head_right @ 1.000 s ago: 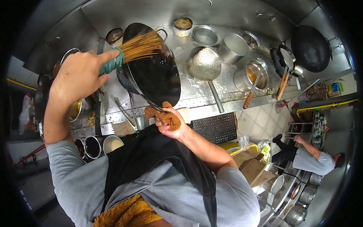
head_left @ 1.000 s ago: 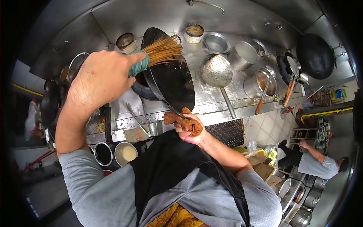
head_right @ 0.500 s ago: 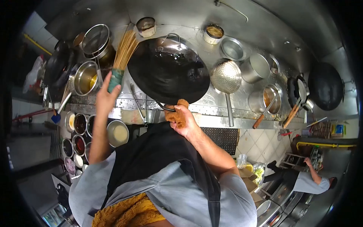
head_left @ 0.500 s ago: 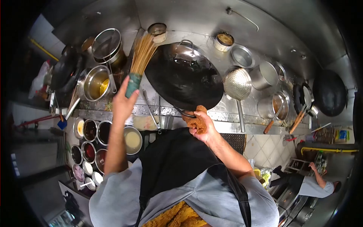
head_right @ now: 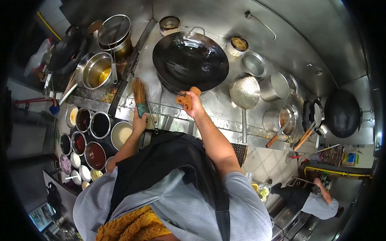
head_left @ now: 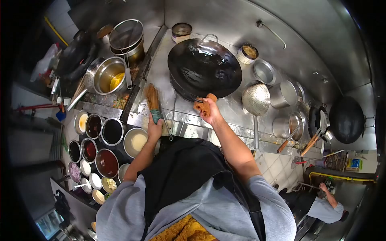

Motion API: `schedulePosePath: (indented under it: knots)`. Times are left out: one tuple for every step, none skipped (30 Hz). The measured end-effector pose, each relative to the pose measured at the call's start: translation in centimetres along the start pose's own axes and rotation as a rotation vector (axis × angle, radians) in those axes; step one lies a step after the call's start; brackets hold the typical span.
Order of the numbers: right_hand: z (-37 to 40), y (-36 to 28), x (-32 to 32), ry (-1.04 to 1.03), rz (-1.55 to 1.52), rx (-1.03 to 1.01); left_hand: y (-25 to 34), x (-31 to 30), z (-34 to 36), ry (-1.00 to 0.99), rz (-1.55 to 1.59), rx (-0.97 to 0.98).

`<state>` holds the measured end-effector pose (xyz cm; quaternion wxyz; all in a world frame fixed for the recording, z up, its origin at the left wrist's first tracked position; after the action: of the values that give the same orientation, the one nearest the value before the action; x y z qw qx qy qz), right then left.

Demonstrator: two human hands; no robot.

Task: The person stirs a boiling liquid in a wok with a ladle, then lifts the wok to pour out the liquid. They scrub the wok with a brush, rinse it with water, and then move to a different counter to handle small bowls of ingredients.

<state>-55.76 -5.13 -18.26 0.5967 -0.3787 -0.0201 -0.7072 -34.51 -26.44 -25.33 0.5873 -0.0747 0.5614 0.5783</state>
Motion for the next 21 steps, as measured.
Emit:
schedulePosePath:
  knots:
    - [-0.2,-0.1,-0.5,0.007,-0.006,-0.004,0.3,-0.4,0.1,0.059,0.098,0.029]
    - [-0.5,-0.2,-0.8,-0.023,0.018,-0.01,0.6,-0.7,0.3,0.117,0.196,0.055]
    - [-0.8,-0.3,-1.0,-0.054,0.043,-0.015,0.6,-0.6,0.2,0.111,0.194,0.058]
    - [-0.9,-0.3,-1.4,-0.05,0.035,-0.018,0.5,-0.9,0.0,0.125,0.232,0.08]
    - [-1.1,-0.3,-1.7,-0.047,0.053,-0.028,0.7,-1.2,-0.4,0.137,0.27,0.107]
    - [-1.3,-0.6,-1.9,-0.045,0.071,-0.043,0.4,-0.9,-0.8,0.096,0.288,0.015]
    - [-0.9,-0.9,-1.8,-0.041,0.059,-0.058,1.2,-1.2,-0.7,0.087,0.284,0.032]
    - [-0.1,-1.1,-1.6,-0.04,0.059,-0.07,2.4,-2.2,-0.2,0.147,0.338,0.122]
    - [0.5,-1.2,-1.3,-0.04,0.061,-0.084,3.7,-3.3,0.1,0.207,0.396,0.212]
    - [0.4,-1.2,-1.5,-0.041,0.075,-0.08,5.3,-4.4,0.4,0.275,0.408,0.282]
    - [0.8,-1.3,-1.2,-0.058,0.091,-0.079,7.8,-5.7,1.0,0.235,0.558,0.292]
    - [0.6,-1.4,-1.4,-0.076,0.091,-0.077,11.3,-7.9,1.9,0.287,0.521,0.4]
    - [0.3,-1.3,-1.6,-0.094,0.096,-0.072,14.9,-9.9,2.6,0.34,0.485,0.504]
    - [1.1,-1.5,-1.2,-0.059,0.106,-0.094,17.9,-11.3,2.5,0.34,0.491,0.514]
    - [1.8,-1.7,-0.8,-0.025,0.097,-0.116,21.1,-11.5,1.8,0.145,0.508,0.507]
    - [1.0,-1.4,-1.5,-0.07,0.111,-0.106,24.3,-11.2,0.9,-0.044,0.521,0.5]
    - [-0.2,-1.2,-2.1,-0.119,0.127,-0.097,27.4,-10.6,0.3,-0.15,0.633,0.486]
    - [0.3,-1.2,-1.9,-0.031,0.115,-0.102,29.8,-9.1,-0.9,-0.281,0.646,0.431]
    - [0.8,-1.4,-1.6,-0.005,0.096,-0.115,32.4,-7.5,-2.0,-0.303,0.604,0.453]
    - [0.6,-1.4,-1.5,-0.056,0.085,-0.107,34.0,-4.4,-4.3,-0.348,0.538,0.493]
    - [0.5,-1.3,-1.6,-0.101,0.07,-0.099,35.9,-1.8,-5.5,-0.356,0.521,0.505]
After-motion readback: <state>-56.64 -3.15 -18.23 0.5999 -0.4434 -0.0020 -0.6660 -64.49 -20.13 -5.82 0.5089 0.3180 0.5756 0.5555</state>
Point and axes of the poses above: each hand's wrist, its own z-axis away from the middle knuckle, its own x-axis out of the palm, y = z × x, the point moved 6 cm from there along -z, towards the middle knuckle, and after that the axes turned 8 degrees about -z, right-handed, at the moved point
